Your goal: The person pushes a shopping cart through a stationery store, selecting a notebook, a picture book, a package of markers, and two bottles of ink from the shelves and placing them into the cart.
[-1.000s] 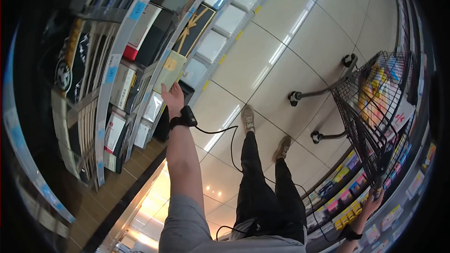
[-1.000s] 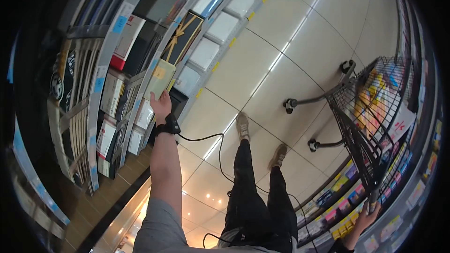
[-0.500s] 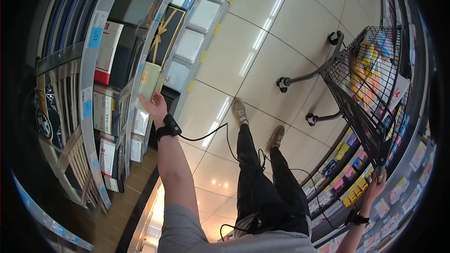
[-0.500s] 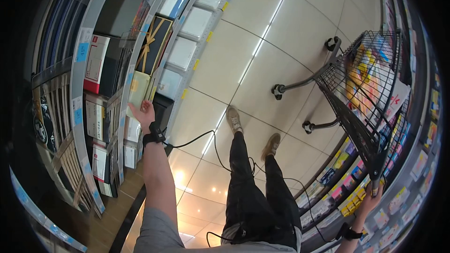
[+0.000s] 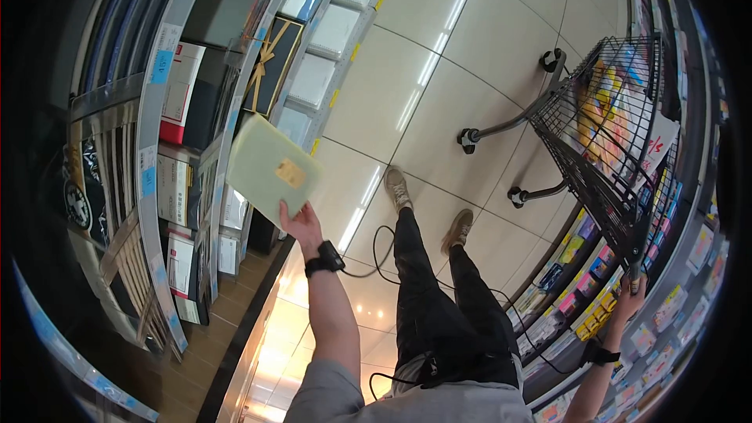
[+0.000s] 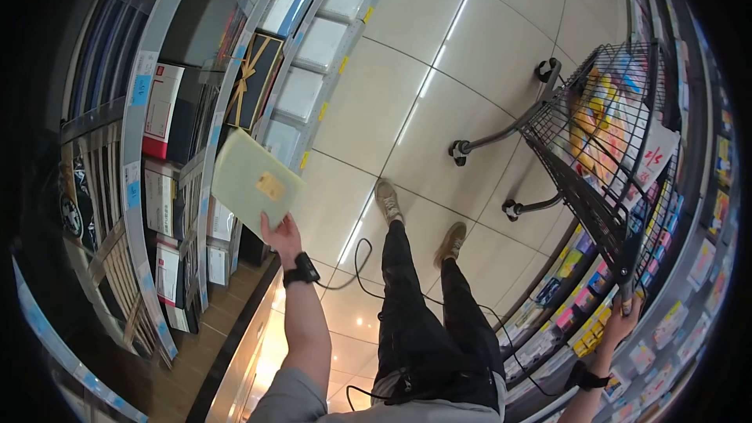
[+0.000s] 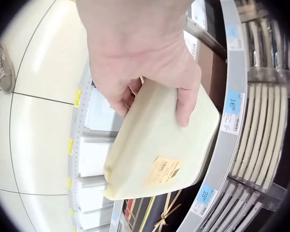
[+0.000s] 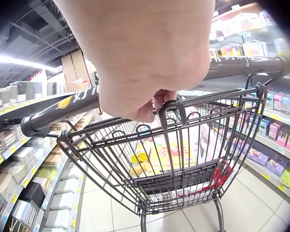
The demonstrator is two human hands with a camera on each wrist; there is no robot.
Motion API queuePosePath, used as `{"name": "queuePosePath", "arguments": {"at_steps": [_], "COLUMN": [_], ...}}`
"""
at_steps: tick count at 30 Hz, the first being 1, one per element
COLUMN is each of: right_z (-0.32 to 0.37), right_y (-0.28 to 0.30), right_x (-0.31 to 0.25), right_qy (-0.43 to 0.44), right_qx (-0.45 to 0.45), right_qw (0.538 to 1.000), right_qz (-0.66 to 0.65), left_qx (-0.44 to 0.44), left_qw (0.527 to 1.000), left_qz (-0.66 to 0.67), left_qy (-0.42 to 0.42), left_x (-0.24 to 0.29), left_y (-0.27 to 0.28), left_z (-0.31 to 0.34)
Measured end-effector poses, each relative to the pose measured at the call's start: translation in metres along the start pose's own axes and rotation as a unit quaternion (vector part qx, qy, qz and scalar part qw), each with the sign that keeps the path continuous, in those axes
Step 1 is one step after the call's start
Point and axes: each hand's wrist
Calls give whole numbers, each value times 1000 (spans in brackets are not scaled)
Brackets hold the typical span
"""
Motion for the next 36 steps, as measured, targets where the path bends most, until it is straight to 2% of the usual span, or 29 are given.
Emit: {"name": "queuePosePath", "arguments": {"at_steps": [2, 4, 8, 11, 13, 14, 15, 16, 17, 18, 19, 20, 21, 22, 23, 24, 26, 28, 30, 32, 33, 34, 35, 36], "right_z": [2, 3, 7, 9, 8, 7, 8, 12, 17, 27, 34, 41, 52, 58, 62, 61, 54, 40, 15, -13, -29, -45, -63, -87], "right_y": [1, 0, -4, 8, 16, 21, 27, 24, 29, 32, 39, 49, 64, 77, 82, 94, 111, 107, 109, 130, 138, 145, 159, 175], "right_x": [-23, -20, -54, -80, -87, -91, -96, -82, -96, -114, -133, -155, -183, -210, -227, -248, -264, -255, -223, -182, -159, -139, -120, -100], "right_qy": [13, 12, 40, 58, 84, 110, 119, 126, 134, 140, 187, 231, 219, 203, 214, 224, 251, 142, 101, 75, 17, -40, -61, -79], "right_qx": [-3, 11, 38, -13, -29, -50, -68, -58, -28, 2, -23, -46, -134, -246, -315, -347, -266, -274, -179, -135, -118, -103, -84, -65], "right_qw": [999, 999, 998, 998, 996, 992, 988, 989, 990, 990, 982, 970, 957, 908, 852, 775, 757, 735, 717, 729, 701, 667, 627, 586], "right_qz": [32, 30, -11, -12, -30, -41, -75, -40, -24, -7, -36, -61, -135, -271, -359, -478, -541, -604, -667, -667, -703, -737, -772, -804], "left_qx": [55, 69, 92, 90, 7, -3, -62, -121, -136, -220, -303, -319, -380, -442, -465, -514, -582, -630, -664, -667, -670, -652, -629, -630], "left_qw": [998, 997, 994, 989, 983, 984, 978, 967, 966, 944, 913, 905, 867, 820, 801, 772, 716, 682, 647, 641, 635, 612, 584, 582], "left_qz": [5, -10, -28, -85, -83, -80, -96, -114, -112, -123, -135, -134, -157, -178, -178, -186, -188, -217, -218, -249, -248, -326, -403, -404], "left_qy": [10, 22, 57, 82, 163, 160, 177, 193, 191, 214, 239, 248, 282, 317, 333, 325, 336, 301, 304, 287, 293, 307, 317, 317], "left_x": [1, 8, 31, 53, 64, 68, 73, 79, 83, 87, 89, 91, 89, 77, 60, 47, 11, -30, -68, -100, -121, -142, -159, -176], "left_y": [11, 12, 31, 32, 24, 16, 7, -5, -17, -32, -46, -62, -82, -113, -144, -190, -241, -270, -297, -323, -327, -332, -337, -344], "left_z": [28, 69, 139, 190, 213, 220, 226, 230, 230, 227, 226, 223, 220, 227, 240, 272, 324, 365, 413, 470, 490, 506, 523, 549]}}
Point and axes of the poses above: each hand's wrist, its own z-axis away from the middle knuckle, its own y-axis out of the back of the hand, x = y × z, and after that the axes turned 3 degrees about -y, right-handed
